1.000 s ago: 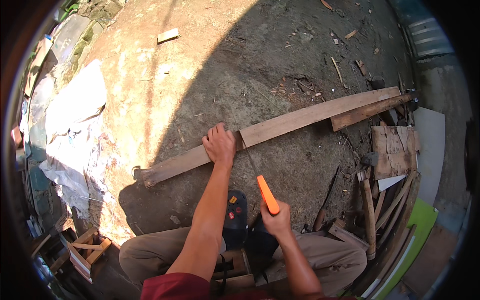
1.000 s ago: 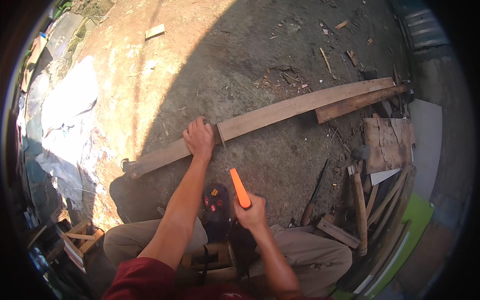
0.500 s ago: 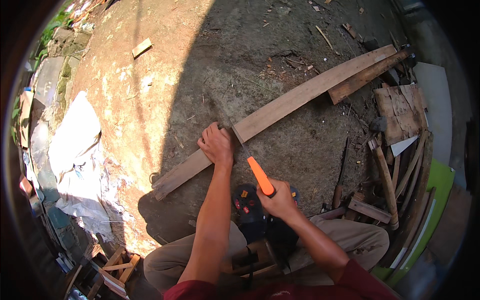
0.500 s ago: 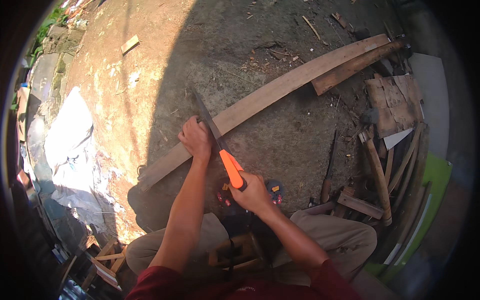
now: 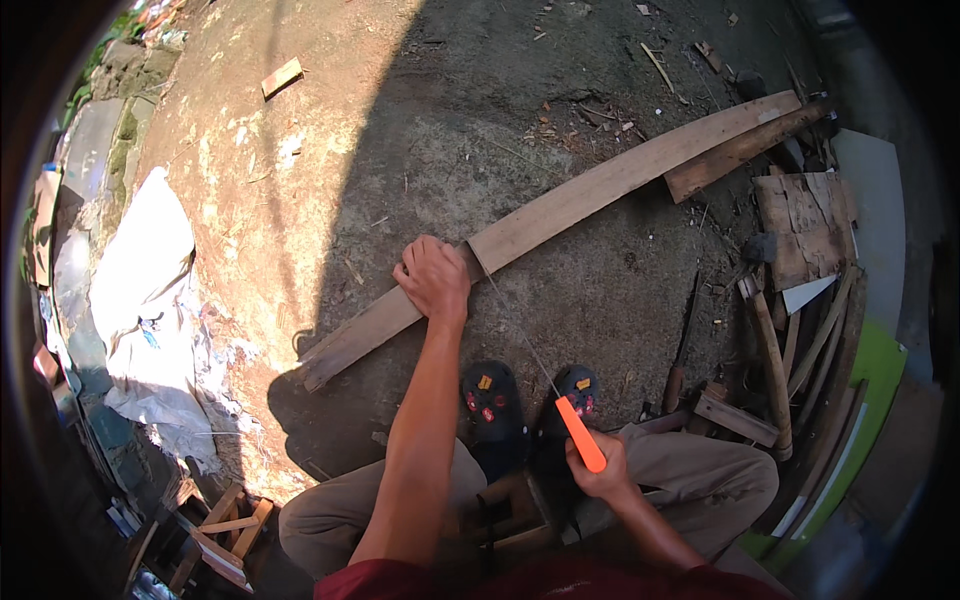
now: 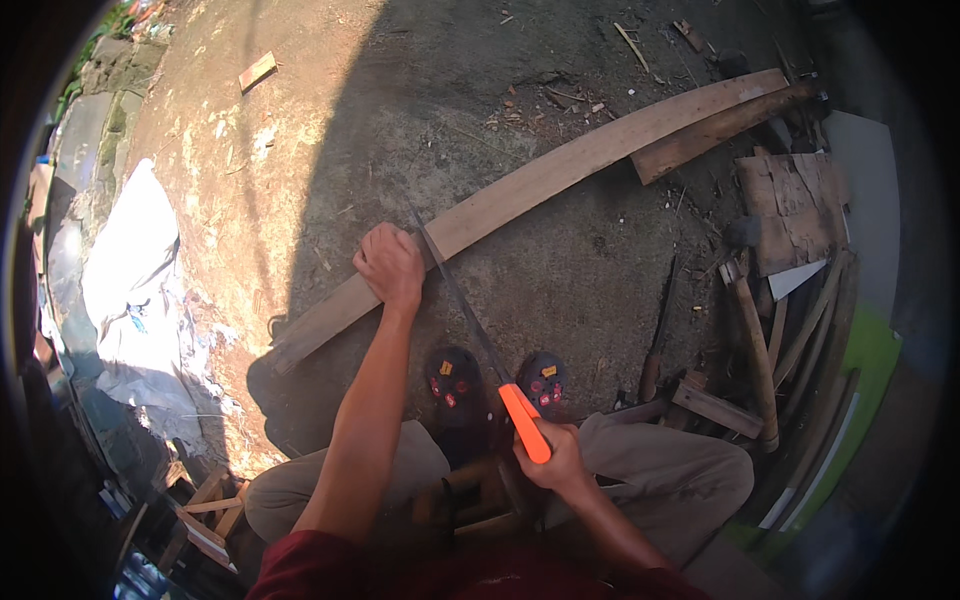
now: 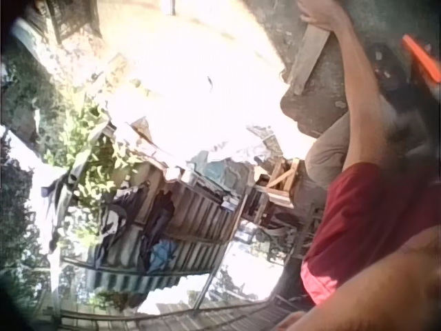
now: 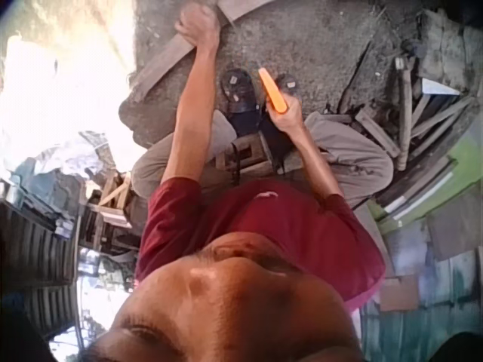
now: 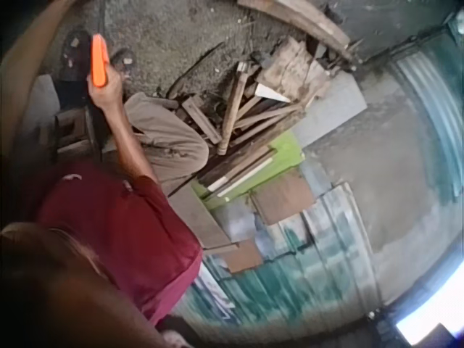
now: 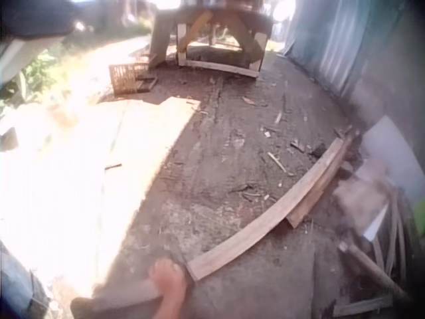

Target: The person sits on the ground and uses a hand saw to cut a long wooden plank. They hold the plank with one hand and saw with the other, making several cuts along its length. The plank is repositioned between cuts, and the saw is set down briefly before resuming.

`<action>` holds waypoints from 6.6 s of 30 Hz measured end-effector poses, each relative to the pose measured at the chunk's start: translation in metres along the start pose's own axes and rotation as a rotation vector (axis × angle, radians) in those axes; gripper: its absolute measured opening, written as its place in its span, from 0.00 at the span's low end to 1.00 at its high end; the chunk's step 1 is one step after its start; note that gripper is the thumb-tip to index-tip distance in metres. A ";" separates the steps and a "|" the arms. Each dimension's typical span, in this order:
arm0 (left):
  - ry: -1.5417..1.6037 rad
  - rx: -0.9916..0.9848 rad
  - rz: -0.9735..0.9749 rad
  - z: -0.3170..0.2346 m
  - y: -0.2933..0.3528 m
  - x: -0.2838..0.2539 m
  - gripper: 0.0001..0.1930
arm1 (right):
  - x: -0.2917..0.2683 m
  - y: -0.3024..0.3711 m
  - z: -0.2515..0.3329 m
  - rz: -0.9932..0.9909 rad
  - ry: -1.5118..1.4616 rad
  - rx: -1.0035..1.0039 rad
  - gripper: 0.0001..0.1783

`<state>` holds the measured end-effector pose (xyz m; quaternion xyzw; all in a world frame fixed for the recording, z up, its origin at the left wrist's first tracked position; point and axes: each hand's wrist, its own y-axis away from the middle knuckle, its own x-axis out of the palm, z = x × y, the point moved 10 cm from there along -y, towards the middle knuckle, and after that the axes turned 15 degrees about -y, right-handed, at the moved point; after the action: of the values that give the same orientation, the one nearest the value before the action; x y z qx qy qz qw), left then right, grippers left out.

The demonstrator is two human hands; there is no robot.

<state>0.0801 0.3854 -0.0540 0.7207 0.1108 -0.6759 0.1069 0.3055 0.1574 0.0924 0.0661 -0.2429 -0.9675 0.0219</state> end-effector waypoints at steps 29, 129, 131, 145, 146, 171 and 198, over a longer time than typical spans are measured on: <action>0.042 -0.042 -0.004 0.002 0.011 0.005 0.14 | -0.012 -0.005 -0.034 -0.098 -0.014 0.054 0.05; -0.229 0.383 0.049 -0.019 0.036 -0.008 0.39 | -0.016 0.034 0.063 -0.185 -0.549 0.071 0.17; -0.205 0.385 0.056 -0.020 0.037 -0.010 0.38 | -0.010 0.033 0.065 -0.196 -0.502 0.068 0.17; -0.148 0.417 0.154 -0.021 0.022 -0.010 0.37 | -0.002 0.027 0.060 -0.164 -0.395 0.076 0.17; -0.141 0.419 0.175 -0.020 0.021 -0.007 0.37 | -0.003 0.027 0.060 -0.168 -0.390 0.074 0.17; -0.064 0.448 0.681 -0.017 -0.018 0.011 0.41 | 0.000 0.029 0.062 -0.125 -0.356 0.100 0.17; -0.072 0.373 0.704 -0.010 -0.005 0.005 0.39 | -0.017 0.002 0.110 -0.104 0.093 0.142 0.20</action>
<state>0.0887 0.3929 -0.0580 0.6976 -0.2717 -0.6311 0.2031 0.3067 0.2083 0.1914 0.1251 -0.3059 -0.9436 -0.0218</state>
